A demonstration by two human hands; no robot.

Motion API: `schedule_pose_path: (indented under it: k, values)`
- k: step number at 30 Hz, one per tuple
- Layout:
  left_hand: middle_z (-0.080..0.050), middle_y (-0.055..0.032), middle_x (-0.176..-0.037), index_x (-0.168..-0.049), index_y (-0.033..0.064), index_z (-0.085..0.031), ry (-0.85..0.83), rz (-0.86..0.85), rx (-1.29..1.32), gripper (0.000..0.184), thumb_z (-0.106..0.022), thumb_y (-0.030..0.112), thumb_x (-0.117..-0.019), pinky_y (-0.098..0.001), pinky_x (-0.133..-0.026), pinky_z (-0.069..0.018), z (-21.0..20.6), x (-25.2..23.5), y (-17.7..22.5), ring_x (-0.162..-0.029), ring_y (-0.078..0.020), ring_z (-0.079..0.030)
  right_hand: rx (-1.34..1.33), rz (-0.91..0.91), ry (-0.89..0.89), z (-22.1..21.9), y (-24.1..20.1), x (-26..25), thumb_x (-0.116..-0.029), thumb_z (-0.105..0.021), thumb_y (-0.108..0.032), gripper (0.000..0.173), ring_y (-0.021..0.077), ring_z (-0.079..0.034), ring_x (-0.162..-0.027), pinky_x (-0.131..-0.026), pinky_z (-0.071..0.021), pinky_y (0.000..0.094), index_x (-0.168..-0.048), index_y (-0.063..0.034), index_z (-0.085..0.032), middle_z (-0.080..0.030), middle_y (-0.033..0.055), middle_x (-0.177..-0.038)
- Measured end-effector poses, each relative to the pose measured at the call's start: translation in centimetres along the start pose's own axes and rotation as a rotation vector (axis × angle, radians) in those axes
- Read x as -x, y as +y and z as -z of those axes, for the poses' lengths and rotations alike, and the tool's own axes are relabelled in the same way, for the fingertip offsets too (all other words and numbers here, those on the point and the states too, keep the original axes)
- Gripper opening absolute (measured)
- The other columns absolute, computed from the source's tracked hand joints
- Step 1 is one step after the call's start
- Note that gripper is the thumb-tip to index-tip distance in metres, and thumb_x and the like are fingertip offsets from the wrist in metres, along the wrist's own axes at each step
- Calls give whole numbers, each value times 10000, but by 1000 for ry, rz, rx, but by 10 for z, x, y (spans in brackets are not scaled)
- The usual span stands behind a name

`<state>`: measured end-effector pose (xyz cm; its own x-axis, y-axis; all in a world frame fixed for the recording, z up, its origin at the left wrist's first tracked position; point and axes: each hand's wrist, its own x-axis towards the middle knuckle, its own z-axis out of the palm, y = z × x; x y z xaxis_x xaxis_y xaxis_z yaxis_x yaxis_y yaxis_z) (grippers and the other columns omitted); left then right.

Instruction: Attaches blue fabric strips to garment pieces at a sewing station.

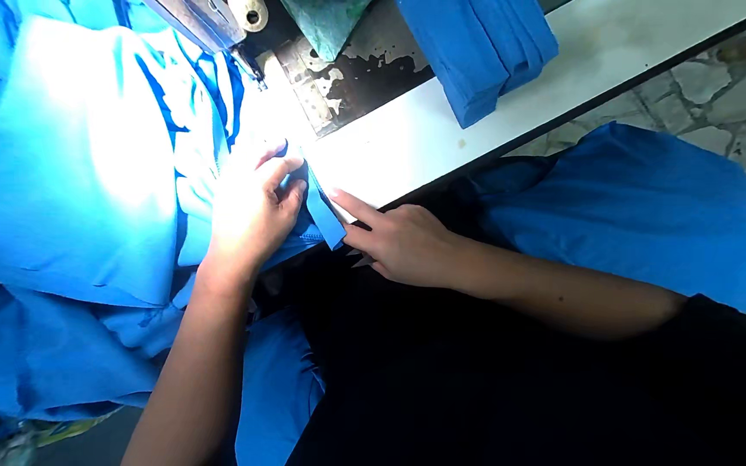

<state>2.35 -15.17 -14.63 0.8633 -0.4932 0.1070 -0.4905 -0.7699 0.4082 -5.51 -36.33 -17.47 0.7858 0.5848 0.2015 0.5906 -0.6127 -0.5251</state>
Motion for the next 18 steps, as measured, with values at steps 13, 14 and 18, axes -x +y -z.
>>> schedule_pose_path:
  k: [13,14,18]
  values:
    - [-660,-258,-1200,-1022,-26,-733,32,-29,-63,194,-567,66,-980,-556,-1001,-429,0,-7,5,-1178,-429,-594,-4,-22,-13,2,-2,0,-824,-768,-61,243,197,-613,-535,-462,-492,358,-1064,-104,-772,-519,169,-1520]
    - [-656,-263,-1239,-1025,-21,-739,32,-35,-53,199,-570,72,-976,-560,-1015,-431,0,-3,5,-1206,-432,-594,-7,-21,-11,2,-2,0,-820,-771,-57,240,197,-611,-532,-460,-490,359,-1056,-101,-772,-518,173,-1520]
    - [-630,-270,-1318,-1029,-7,-752,33,-44,-41,205,-581,95,-979,-570,-1043,-419,-1,6,6,-1242,-448,-579,-7,-25,-15,2,-2,0,-809,-781,-53,301,194,-606,-529,-456,-487,356,-1104,-109,-769,-505,170,-1534]
